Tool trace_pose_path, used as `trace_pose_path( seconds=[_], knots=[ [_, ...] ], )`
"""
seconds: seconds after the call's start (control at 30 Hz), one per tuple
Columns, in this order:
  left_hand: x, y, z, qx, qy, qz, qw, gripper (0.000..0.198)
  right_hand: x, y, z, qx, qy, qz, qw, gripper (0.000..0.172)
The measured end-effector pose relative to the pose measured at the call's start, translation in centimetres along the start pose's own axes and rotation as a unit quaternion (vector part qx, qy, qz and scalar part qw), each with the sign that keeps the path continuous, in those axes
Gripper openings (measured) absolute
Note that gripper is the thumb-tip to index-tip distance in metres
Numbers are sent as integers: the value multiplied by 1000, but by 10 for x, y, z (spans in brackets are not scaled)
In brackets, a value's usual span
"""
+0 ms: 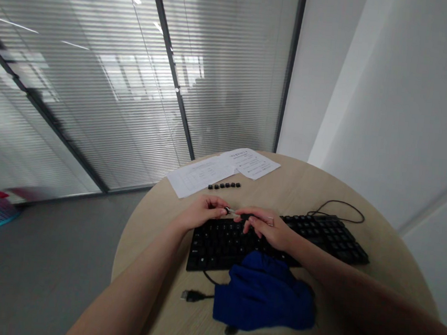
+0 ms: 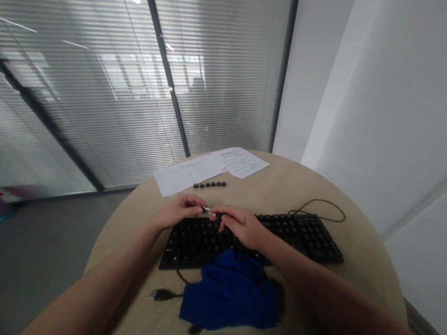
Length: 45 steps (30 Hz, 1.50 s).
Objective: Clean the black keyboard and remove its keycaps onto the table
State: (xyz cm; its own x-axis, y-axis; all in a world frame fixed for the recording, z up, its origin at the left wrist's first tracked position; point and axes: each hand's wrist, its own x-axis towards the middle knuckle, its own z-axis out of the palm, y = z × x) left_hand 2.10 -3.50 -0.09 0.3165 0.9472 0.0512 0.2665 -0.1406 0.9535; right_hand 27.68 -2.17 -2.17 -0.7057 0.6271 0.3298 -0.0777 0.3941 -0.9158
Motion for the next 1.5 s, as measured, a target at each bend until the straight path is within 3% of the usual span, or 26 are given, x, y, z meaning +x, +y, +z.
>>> trace_pose_path(
  seconds=[0.3,0.6,0.7,0.77,0.87,0.97,1.07,1.2,1.33,1.5],
  knots=[
    [-1,2,3,3,35,-9,999,29,9,3,-5,128,-13,43,991,43],
    [2,-5,0,17,57,-9,998,34,7,13,-7,161,-22,46,986,44],
    [4,-8,-2,-11,97,12,995,36,6,14,-6,153,-11,46,987,45],
    [4,-7,-4,-37,133,33,990,37,4,12,-6,111,8,42,993,46],
    [2,-1,-7,-54,146,55,986,41,0,4,-6,-68,77,-6,995,44],
    [0,8,-4,-50,117,54,990,44,-4,-5,-8,-278,150,-106,943,37],
    [-1,16,5,-45,69,55,995,43,-5,-8,-9,-386,149,-172,894,36],
    [-2,22,19,-81,11,61,995,47,-6,-3,-8,-426,118,-192,876,42],
    [-1,22,28,-95,-50,76,991,52,-8,1,-3,-457,111,-167,867,33],
    [3,13,38,-100,-77,78,989,51,-8,4,-1,-472,92,-179,858,25]
  ],
)
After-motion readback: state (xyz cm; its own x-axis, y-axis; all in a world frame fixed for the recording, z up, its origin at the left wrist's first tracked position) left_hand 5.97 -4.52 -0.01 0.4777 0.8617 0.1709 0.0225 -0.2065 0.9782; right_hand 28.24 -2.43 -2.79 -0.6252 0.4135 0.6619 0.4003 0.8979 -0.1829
